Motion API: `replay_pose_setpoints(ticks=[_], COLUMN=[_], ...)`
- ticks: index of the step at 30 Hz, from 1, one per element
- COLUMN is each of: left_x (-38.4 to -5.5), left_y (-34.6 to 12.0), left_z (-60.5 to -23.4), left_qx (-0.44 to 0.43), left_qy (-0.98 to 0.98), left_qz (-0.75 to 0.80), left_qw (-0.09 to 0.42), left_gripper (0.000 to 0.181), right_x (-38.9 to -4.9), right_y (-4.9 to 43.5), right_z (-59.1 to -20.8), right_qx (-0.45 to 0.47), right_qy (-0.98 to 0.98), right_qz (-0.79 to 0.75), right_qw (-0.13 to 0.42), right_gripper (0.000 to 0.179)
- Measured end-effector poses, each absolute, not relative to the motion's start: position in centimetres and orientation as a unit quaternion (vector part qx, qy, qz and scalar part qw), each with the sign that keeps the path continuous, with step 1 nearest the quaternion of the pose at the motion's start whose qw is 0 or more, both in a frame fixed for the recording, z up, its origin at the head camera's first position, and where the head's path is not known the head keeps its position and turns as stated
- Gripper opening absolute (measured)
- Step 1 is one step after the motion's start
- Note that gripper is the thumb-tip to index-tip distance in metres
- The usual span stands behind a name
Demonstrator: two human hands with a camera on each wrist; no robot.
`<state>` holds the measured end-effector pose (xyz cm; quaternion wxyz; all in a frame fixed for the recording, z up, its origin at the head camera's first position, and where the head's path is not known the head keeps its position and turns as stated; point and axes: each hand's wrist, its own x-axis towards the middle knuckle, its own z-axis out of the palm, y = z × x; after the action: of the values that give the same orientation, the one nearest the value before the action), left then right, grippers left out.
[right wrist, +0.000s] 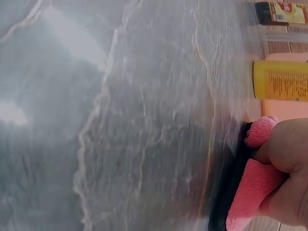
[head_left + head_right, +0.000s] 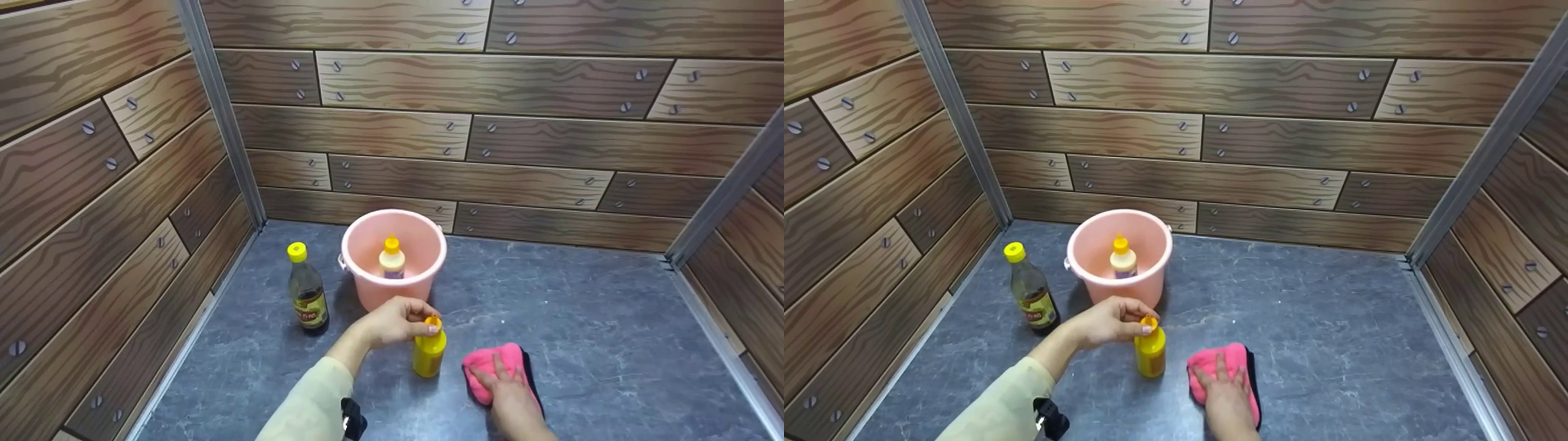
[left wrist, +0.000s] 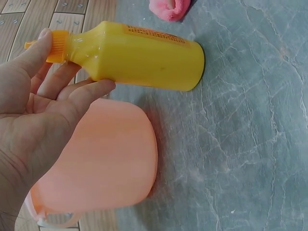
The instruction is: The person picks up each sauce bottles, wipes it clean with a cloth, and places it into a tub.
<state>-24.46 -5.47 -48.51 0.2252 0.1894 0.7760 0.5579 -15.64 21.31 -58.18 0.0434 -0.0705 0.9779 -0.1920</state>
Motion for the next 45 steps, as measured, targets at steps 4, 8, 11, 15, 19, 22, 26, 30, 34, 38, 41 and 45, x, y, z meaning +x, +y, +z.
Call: replay_pose_setpoints(ticks=[4, 8, 11, 15, 19, 22, 26, 30, 34, 38, 41, 45], left_x=[-24.5, -24.5, -24.4, -24.0, -23.2, -22.5, -21.9, -21.7, -21.9, -22.4, -22.8, -23.3], left_y=[-5.5, -5.7, -5.8, -5.7, -5.3, -4.7, -3.9, -3.3, -3.0, -3.1, -3.3, -3.4], left_z=[-48.3, -48.2, -48.1, -48.1, -48.4, -48.7, -48.7, -48.5, -48.6, -48.6, -48.6, -48.5], left_qx=[0.199, 0.208, 0.209, 0.197, 0.159, 0.111, 0.052, 0.019, 0.016, 0.035, 0.050, 0.066], left_qy=[0.786, 0.796, 0.802, 0.804, 0.780, 0.760, 0.757, 0.768, 0.772, 0.774, 0.782, 0.785], left_qz=[0.542, 0.525, 0.516, 0.524, 0.578, 0.619, 0.633, 0.628, 0.628, 0.623, 0.610, 0.603], left_qw=[0.223, 0.218, 0.216, 0.202, 0.180, 0.166, 0.149, 0.124, 0.101, 0.105, 0.116, 0.124], left_gripper=[0.019, 0.021, 0.024, 0.029, 0.036, 0.036, 0.034, 0.031, 0.024, 0.021, 0.019, 0.018], right_x=[-15.8, -15.7, -15.7, -15.8, -15.8, -15.8, -15.9, -15.8, -15.7, -15.8, -15.9, -15.9], right_y=[22.1, 22.7, 23.0, 23.1, 23.2, 23.2, 23.1, 23.1, 23.0, 23.0, 23.0, 23.0], right_z=[-58.2, -58.3, -58.4, -58.3, -58.4, -58.4, -58.4, -58.3, -58.3, -58.3, -58.4, -58.4], right_qx=[-0.067, -0.073, -0.070, -0.070, -0.074, -0.071, -0.066, -0.065, -0.069, -0.068, -0.065, -0.058], right_qy=[0.979, 0.980, 0.980, 0.979, 0.979, 0.979, 0.978, 0.978, 0.978, 0.980, 0.980, 0.979], right_qz=[-0.189, -0.183, -0.189, -0.193, -0.190, -0.192, -0.197, -0.200, -0.195, -0.188, -0.188, -0.196], right_qw=[0.034, 0.003, -0.002, -0.008, -0.010, 0.003, 0.014, 0.008, -0.002, 0.000, 0.010, 0.021], right_gripper=[0.089, 0.084, 0.083, 0.082, 0.081, 0.082, 0.081, 0.078, 0.078, 0.082, 0.085, 0.087])
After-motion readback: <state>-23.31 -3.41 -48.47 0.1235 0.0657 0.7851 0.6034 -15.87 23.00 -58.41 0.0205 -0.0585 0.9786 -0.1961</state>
